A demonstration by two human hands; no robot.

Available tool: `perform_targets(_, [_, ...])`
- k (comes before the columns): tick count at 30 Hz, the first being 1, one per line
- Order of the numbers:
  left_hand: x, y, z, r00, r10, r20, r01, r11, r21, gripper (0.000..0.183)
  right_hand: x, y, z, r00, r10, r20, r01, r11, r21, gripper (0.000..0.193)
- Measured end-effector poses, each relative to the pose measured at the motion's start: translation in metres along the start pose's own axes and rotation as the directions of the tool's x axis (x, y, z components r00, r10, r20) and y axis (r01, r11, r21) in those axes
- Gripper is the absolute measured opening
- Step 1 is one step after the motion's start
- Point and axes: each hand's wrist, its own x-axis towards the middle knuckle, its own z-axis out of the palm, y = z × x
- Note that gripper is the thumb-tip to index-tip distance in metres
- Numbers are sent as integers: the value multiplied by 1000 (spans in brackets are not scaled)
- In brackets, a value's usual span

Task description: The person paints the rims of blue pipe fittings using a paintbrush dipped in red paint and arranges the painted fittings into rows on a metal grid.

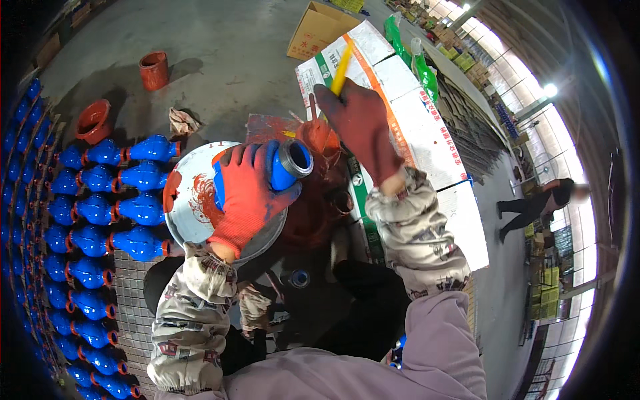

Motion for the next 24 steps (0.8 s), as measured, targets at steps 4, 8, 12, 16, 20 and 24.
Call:
perform_targets(4, [1,0,4,999,-13,47,12,1000,12,84,24,2,14,974,-153,168,211,882,-421,45])
perform_targets(8, [2,3,5,998,-17,56,15,999,30,84,33,-1,29,941,-217,262,313,852,-419,42])
perform_targets(12, [0,8,5,997,3,77,-6,999,41,83,33,-8,38,917,-217,334,360,812,-460,39])
perform_targets(16, [-2,9,7,996,68,54,-69,997,21,82,28,-18,37,907,-252,337,391,801,-453,38])
perform_targets(20, [-1,10,7,995,85,50,-86,996,21,82,21,-33,33,896,-336,290,437,784,-440,36])
perform_targets(24, [-1,10,4,996,73,56,-73,997,1,80,6,-52,31,893,-367,261,449,779,-437,34])
